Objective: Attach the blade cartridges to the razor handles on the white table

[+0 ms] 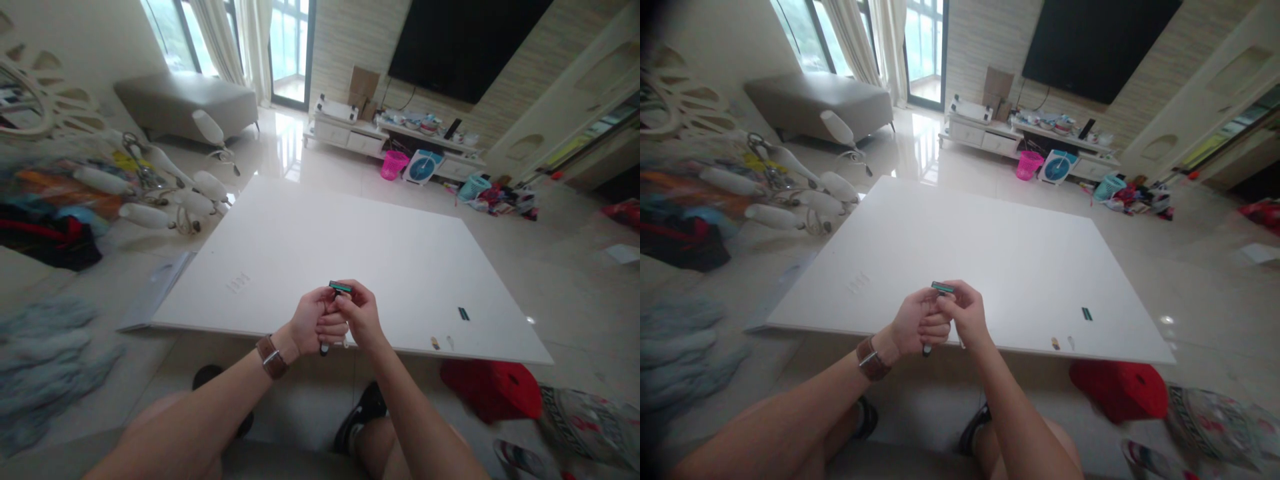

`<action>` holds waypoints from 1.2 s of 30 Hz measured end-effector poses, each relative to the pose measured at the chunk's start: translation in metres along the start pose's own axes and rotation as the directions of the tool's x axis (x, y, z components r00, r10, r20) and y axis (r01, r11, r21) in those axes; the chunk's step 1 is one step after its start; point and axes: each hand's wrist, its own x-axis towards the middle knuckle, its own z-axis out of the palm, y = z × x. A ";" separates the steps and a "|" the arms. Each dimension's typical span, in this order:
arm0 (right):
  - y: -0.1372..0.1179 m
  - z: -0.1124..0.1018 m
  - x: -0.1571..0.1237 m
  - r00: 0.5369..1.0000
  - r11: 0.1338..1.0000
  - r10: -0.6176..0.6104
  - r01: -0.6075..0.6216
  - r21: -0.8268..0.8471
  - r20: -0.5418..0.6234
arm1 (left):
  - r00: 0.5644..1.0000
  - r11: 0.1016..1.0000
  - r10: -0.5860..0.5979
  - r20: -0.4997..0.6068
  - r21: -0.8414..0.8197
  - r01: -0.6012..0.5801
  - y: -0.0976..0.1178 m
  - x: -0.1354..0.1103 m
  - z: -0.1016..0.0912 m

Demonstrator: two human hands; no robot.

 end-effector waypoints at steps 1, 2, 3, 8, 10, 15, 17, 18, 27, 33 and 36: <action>-0.001 0.000 0.000 1.000 1.000 -0.009 0.009 -0.010 -0.007 | 1.000 1.000 -0.005 -0.004 0.004 0.005 0.000 0.000 -0.001; -0.002 0.000 -0.001 1.000 1.000 -0.017 0.017 -0.016 -0.015 | 1.000 1.000 -0.007 -0.009 0.005 0.007 -0.001 0.000 -0.001; -0.003 0.000 -0.001 0.999 1.000 -0.027 0.026 -0.017 -0.024 | 1.000 1.000 -0.006 -0.016 0.004 0.006 -0.001 0.001 -0.002; -0.006 -0.006 0.000 0.996 0.997 -0.072 0.070 -0.045 -0.045 | 0.999 1.000 0.013 -0.050 -0.006 -0.014 -0.002 0.005 -0.007; -0.006 -0.008 0.002 0.994 0.993 -0.099 0.095 -0.074 -0.045 | 0.999 1.000 0.006 -0.043 0.003 -0.005 -0.001 0.006 -0.008; -0.008 -0.011 0.006 0.983 0.968 -0.184 0.177 -0.177 -0.023 | 0.999 0.999 0.008 -0.038 0.033 -0.007 0.000 0.007 -0.008; -0.011 -0.014 0.008 0.978 0.950 -0.208 0.203 -0.238 0.006 | 0.999 0.998 0.008 -0.041 0.056 -0.006 0.002 0.007 -0.008; -0.012 -0.016 0.008 0.975 0.937 -0.223 0.220 -0.272 0.022 | 0.999 0.997 0.001 -0.044 0.072 0.002 0.002 0.007 -0.008; -0.018 -0.023 0.003 0.931 0.809 -0.356 0.351 -0.471 0.081 | 0.995 0.986 -0.059 -0.082 0.149 0.071 0.003 0.003 -0.013; -0.021 -0.030 0.010 0.918 0.854 -0.395 0.348 -0.386 -0.047 | 0.999 0.990 -0.007 -0.033 0.143 0.011 0.006 0.008 -0.012; -0.017 -0.038 0.016 0.872 0.894 -0.416 0.340 -0.292 -0.258 | 0.999 0.989 0.042 -0.005 0.145 -0.041 0.011 0.009 -0.014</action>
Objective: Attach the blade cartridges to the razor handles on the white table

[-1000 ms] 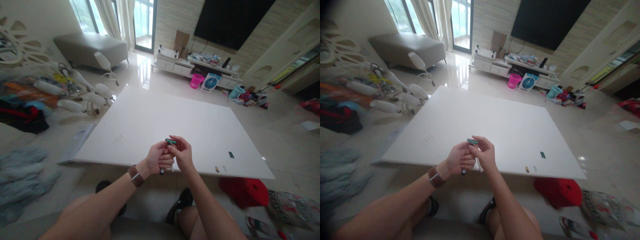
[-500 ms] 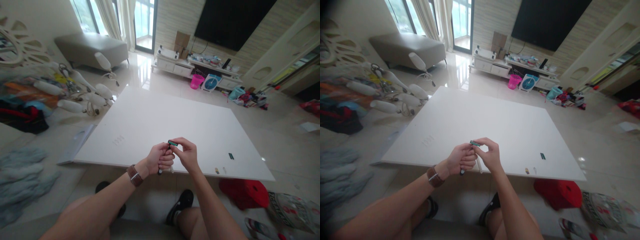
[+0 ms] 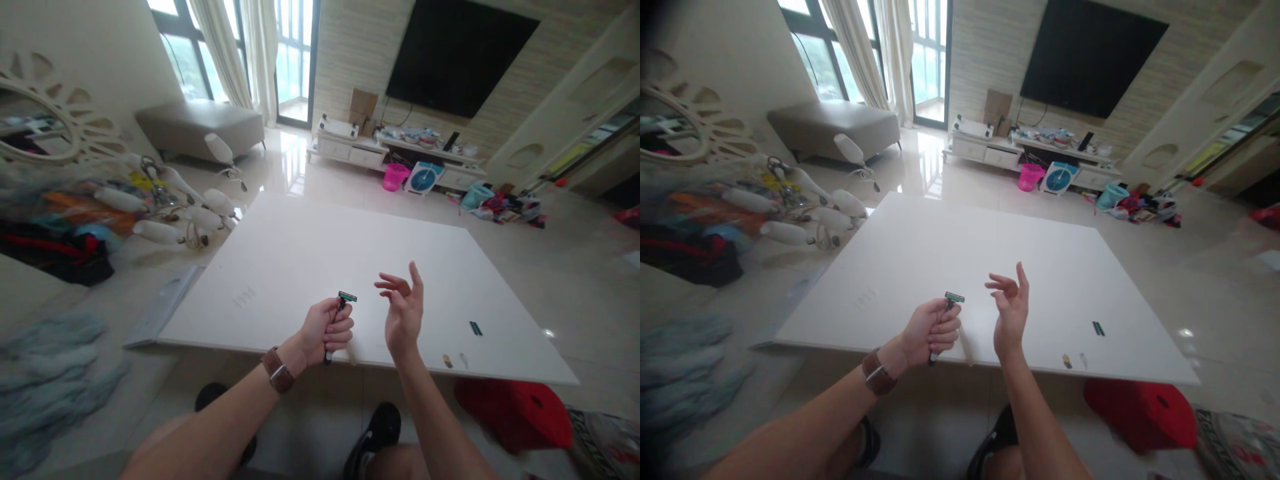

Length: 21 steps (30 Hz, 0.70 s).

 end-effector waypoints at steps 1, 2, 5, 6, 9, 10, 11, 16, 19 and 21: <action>0.003 -0.001 0.000 0.998 0.999 0.042 -0.041 -0.030 0.037 | 1.000 1.000 0.015 -0.005 0.000 -0.015 0.002 0.000 -0.001; 0.005 -0.002 0.000 0.984 0.991 0.106 -0.093 -0.095 0.145 | 0.999 1.000 0.029 -0.013 0.000 -0.029 0.003 -0.001 -0.001; 0.011 -0.001 -0.006 0.786 0.920 0.330 -0.145 -0.364 0.522 | 0.997 0.998 0.067 -0.028 -0.004 -0.067 0.008 -0.007 0.001; 0.012 -0.001 -0.008 0.748 0.900 0.359 -0.121 -0.418 0.558 | 0.997 0.997 0.075 -0.024 -0.007 -0.075 0.010 -0.009 0.003; 0.014 0.003 -0.012 0.822 0.887 0.327 -0.098 -0.451 0.466 | 0.997 0.997 0.073 0.018 -0.006 -0.072 0.014 -0.014 0.009; 0.014 0.004 -0.012 0.850 0.893 0.314 -0.112 -0.436 0.424 | 0.997 0.998 0.067 0.035 -0.003 -0.067 0.014 -0.015 0.011; 0.014 0.005 -0.012 0.866 0.897 0.307 -0.126 -0.423 0.395 | 0.997 0.998 0.063 0.050 0.003 -0.063 0.015 -0.016 0.012; 0.014 0.011 -0.013 0.868 0.896 0.270 -0.068 -0.439 0.416 | 0.993 0.993 0.091 0.075 0.064 -0.096 0.015 -0.016 0.012; 0.017 0.011 -0.016 0.823 0.865 0.279 0.007 -0.501 0.494 | 0.988 0.984 0.145 0.054 0.100 -0.150 0.014 -0.013 0.011; 0.020 0.011 -0.020 0.784 0.843 0.288 0.066 -0.534 0.550 | 0.981 0.974 0.192 0.029 0.116 -0.194 0.014 -0.010 0.011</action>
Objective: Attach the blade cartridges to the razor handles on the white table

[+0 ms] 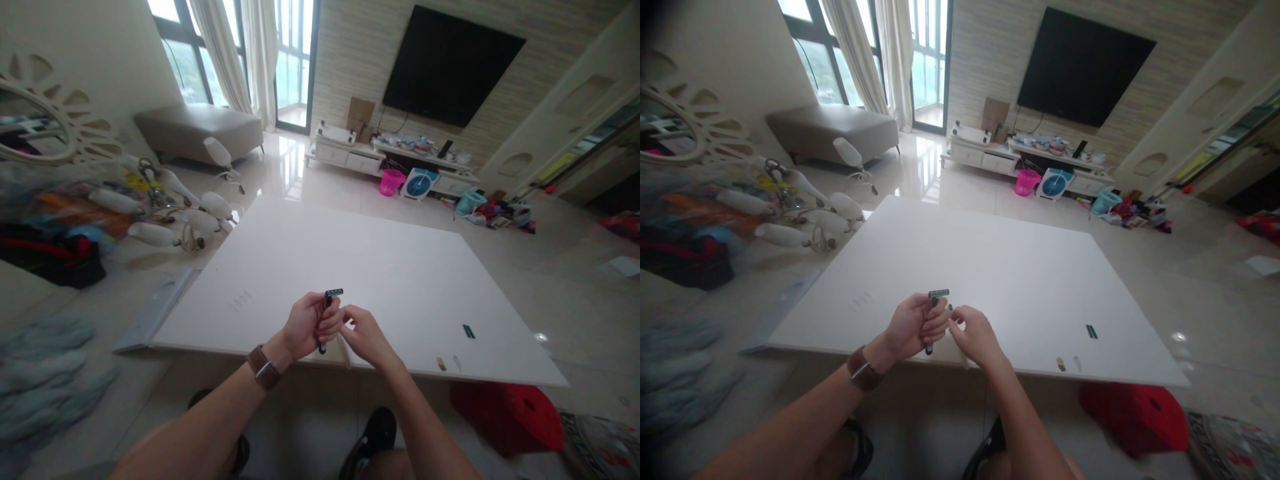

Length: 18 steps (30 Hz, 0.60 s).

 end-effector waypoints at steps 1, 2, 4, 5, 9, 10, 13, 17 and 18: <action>0.001 0.002 -0.001 1.000 1.000 -0.015 0.016 -0.021 0.026 | 0.999 1.000 0.027 -0.020 0.004 -0.027 -0.001 0.002 0.000; 0.002 0.003 -0.002 0.999 0.999 -0.030 0.032 -0.035 0.045 | 0.998 0.998 0.055 -0.042 0.004 -0.055 -0.002 0.003 -0.001; 0.003 0.004 -0.003 0.998 0.998 -0.034 0.037 -0.054 0.056 | 0.989 0.994 0.109 -0.096 0.003 -0.109 -0.003 0.006 -0.002; 0.004 0.004 -0.003 0.999 0.998 -0.018 0.020 -0.057 0.037 | 0.984 0.992 0.129 -0.124 0.006 -0.129 -0.004 0.007 -0.003; 0.000 -0.006 0.000 0.949 0.995 0.080 -0.058 0.079 -0.305 | 0.952 0.983 0.185 -0.244 0.045 -0.179 -0.003 0.010 -0.010; -0.002 -0.010 0.001 0.898 0.989 0.100 -0.043 0.140 -0.428 | 0.940 0.980 0.197 -0.277 0.059 -0.188 -0.002 0.011 -0.011; -0.007 -0.017 0.002 0.797 0.968 0.136 0.021 0.251 -0.589 | 0.877 0.953 0.291 -0.382 0.192 -0.233 -0.001 0.014 -0.013; -0.004 -0.015 0.001 0.964 0.984 0.118 -0.081 0.160 -0.236 | 0.802 0.820 0.453 -0.389 0.535 -0.204 0.000 0.017 -0.014; -0.002 -0.013 0.001 0.976 0.987 0.119 -0.097 0.126 -0.181 | 0.801 0.783 0.467 -0.375 0.595 -0.179 0.000 0.017 -0.015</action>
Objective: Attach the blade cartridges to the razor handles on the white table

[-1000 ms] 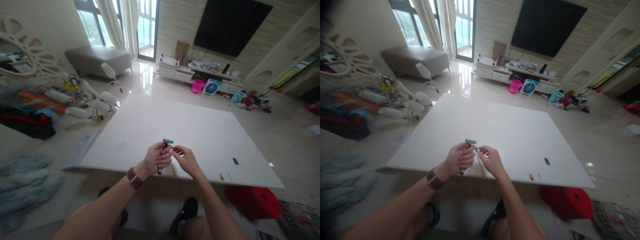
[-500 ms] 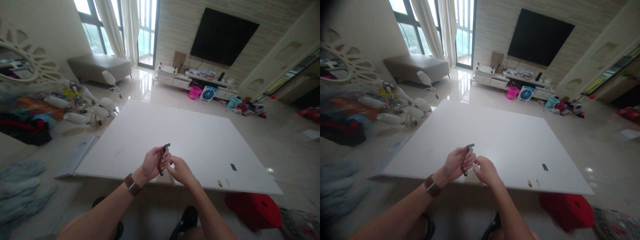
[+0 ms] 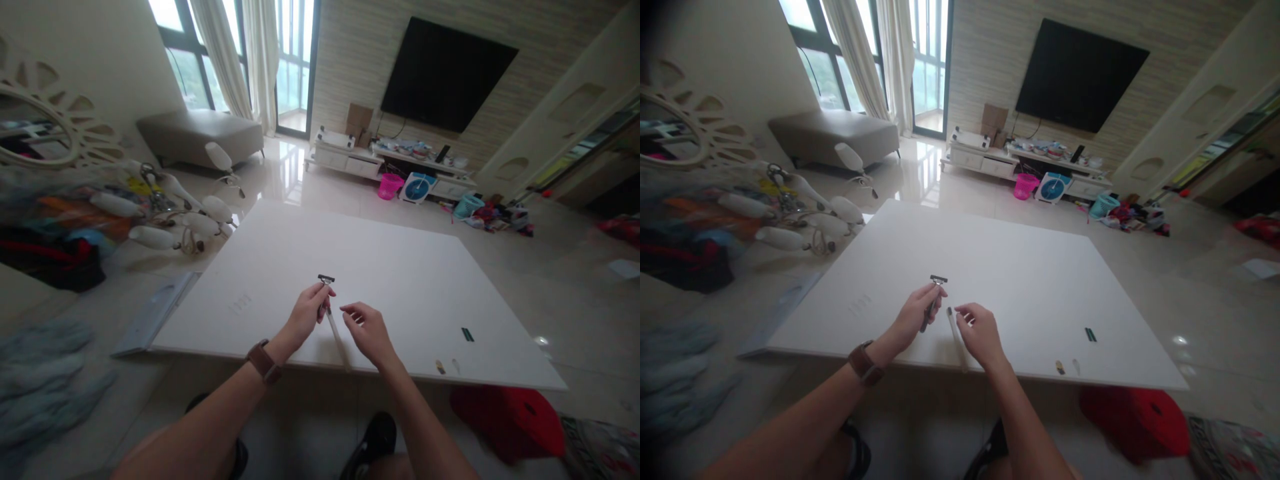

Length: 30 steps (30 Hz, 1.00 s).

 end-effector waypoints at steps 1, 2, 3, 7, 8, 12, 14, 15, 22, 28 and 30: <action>0.002 0.001 0.000 1.000 1.000 0.007 -0.006 -0.014 0.007 | 1.000 0.998 0.016 0.006 0.061 -0.016 0.000 0.000 -0.001; 0.004 0.001 0.001 1.000 1.000 0.015 -0.015 -0.004 -0.020 | 0.999 0.993 0.031 0.014 0.114 -0.033 0.000 0.001 -0.001; 0.005 0.001 0.002 0.998 0.999 0.027 -0.026 0.026 -0.063 | 0.998 0.985 0.050 0.028 0.163 -0.054 0.000 0.001 -0.002; 0.004 0.000 0.006 0.975 0.986 0.063 -0.029 0.162 -0.211 | 0.987 0.918 0.133 0.094 0.364 -0.159 -0.003 0.000 -0.004; 0.004 0.000 0.007 0.974 0.984 0.058 -0.020 0.175 -0.218 | 0.983 0.889 0.151 0.103 0.420 -0.181 -0.004 -0.001 -0.004; 0.003 0.003 0.006 0.982 0.982 0.059 -0.025 0.186 -0.180 | 0.961 0.760 0.229 0.153 0.589 -0.275 -0.006 -0.003 -0.005; 0.003 0.005 0.006 0.983 0.977 0.066 -0.029 0.209 -0.172 | 0.951 0.714 0.249 0.181 0.629 -0.307 -0.006 -0.003 -0.003; 0.003 0.006 0.006 0.983 0.973 0.066 -0.025 0.231 -0.172 | 0.950 0.702 0.252 0.185 0.640 -0.312 -0.007 -0.003 -0.002; -0.003 0.007 0.004 0.983 0.983 -0.076 0.102 0.150 -0.168 | 0.957 0.696 0.254 0.142 0.660 -0.282 -0.007 -0.004 -0.001; -0.006 0.006 0.002 0.929 0.966 -0.251 0.257 -0.014 -0.272 | 0.916 0.611 0.378 0.132 0.708 -0.354 -0.001 -0.007 -0.001; -0.005 0.006 0.001 0.911 0.954 -0.298 0.290 -0.072 -0.285 | 0.900 0.580 0.419 0.120 0.728 -0.366 -0.001 -0.009 -0.001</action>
